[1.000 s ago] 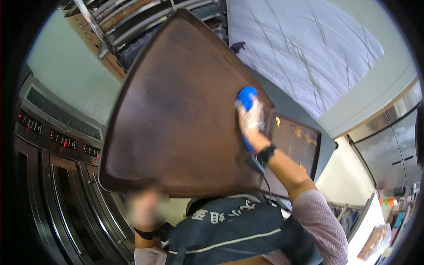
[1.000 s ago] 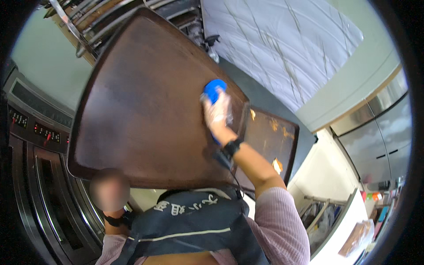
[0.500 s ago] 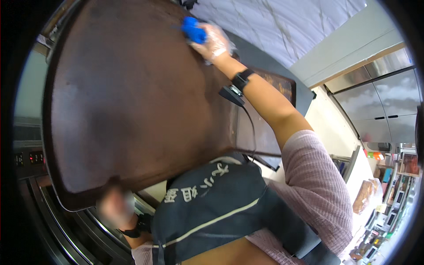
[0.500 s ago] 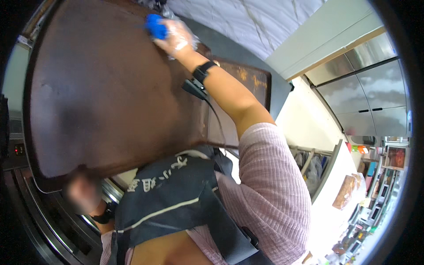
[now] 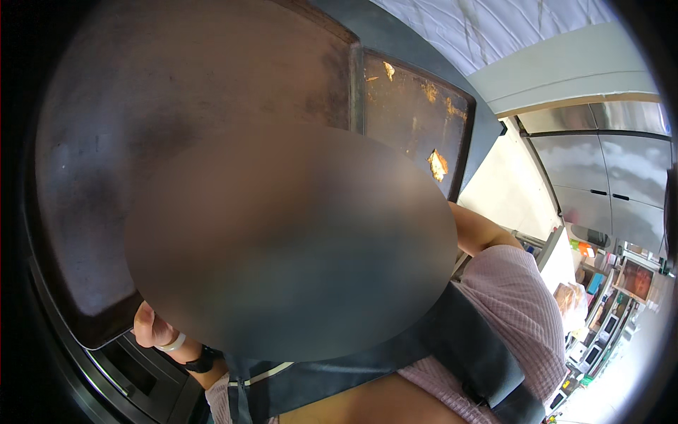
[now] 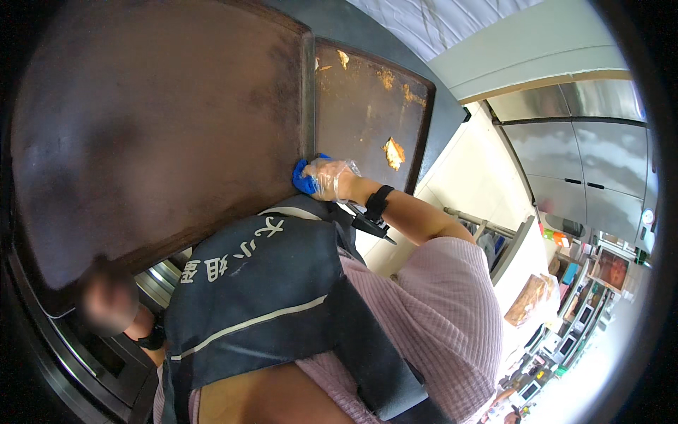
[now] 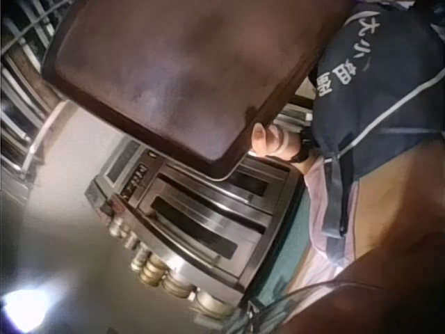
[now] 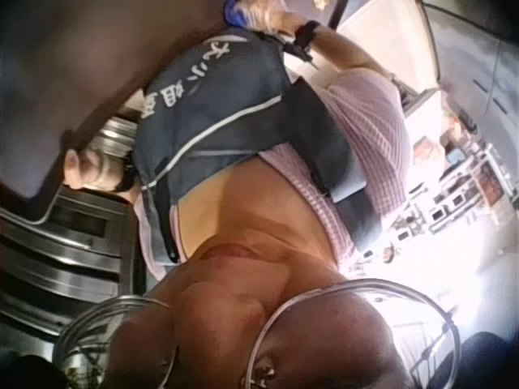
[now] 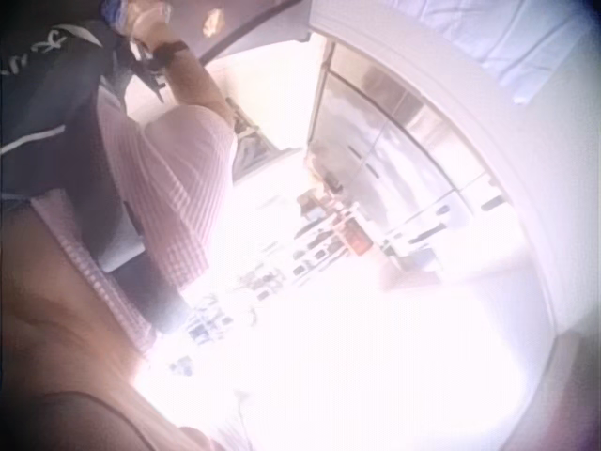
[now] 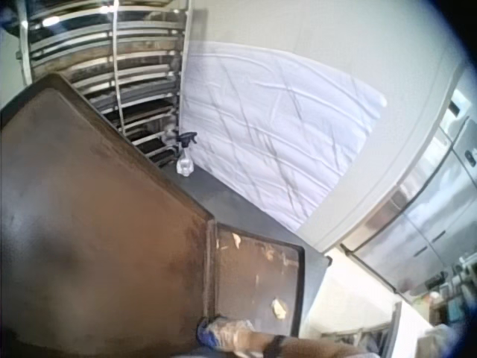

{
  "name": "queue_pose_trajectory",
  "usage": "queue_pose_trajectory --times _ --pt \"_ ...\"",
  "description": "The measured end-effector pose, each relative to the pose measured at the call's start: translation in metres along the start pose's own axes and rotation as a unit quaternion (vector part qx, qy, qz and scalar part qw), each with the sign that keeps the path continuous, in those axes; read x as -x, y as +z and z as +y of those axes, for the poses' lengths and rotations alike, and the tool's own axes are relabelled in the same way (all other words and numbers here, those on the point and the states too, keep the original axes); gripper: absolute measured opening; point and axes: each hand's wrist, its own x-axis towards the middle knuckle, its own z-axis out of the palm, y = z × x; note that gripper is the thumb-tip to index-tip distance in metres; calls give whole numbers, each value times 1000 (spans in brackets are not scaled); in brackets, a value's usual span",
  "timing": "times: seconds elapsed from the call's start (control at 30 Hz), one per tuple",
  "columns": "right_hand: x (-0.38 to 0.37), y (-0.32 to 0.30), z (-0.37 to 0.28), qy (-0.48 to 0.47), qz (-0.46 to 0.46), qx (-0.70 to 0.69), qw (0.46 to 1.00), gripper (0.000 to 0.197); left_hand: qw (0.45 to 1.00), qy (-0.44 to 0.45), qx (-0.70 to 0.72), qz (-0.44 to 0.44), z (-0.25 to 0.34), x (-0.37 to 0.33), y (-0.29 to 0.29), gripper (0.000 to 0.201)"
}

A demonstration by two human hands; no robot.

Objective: The person removes bags of bread from a refrigerator. They then use a scraper to remove residue from baking trays, wipe the trays with a cloth, discard crumbs into a trash bin, and wash the cloth in a sink under running water.

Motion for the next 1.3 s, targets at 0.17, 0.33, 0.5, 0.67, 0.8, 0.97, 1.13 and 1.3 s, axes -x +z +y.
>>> queue_pose_trajectory --times 0.17,0.33,0.5,0.67,0.8,0.97,1.13,1.3 --pt "-10 -42 19 88 -183 22 979 55 995 -3 97 17 -11 17 -2 41" --pt "8 -38 46 286 170 -510 794 58 908 142 -252 304 -38 75 -56 43" --pt "-38 -48 12 386 126 -675 616 56 916 252 -83 300 -50 37 -66 47" --pt "-44 -76 -27 363 261 -547 708 30 893 311 -116 305 -38 66 -101 60" --pt "-60 -74 -25 234 446 -489 712 21 856 291 -155 399 9 91 -109 51" --pt "-85 -77 -29 160 486 -241 825 30 793 69 -250 551 20 116 -106 41" --pt "-213 -97 -165 68 429 -9 901 45 713 17 -242 658 40 164 -254 48" --pt "-329 -98 -248 71 278 -28 957 45 652 -49 -119 747 42 225 -296 43"
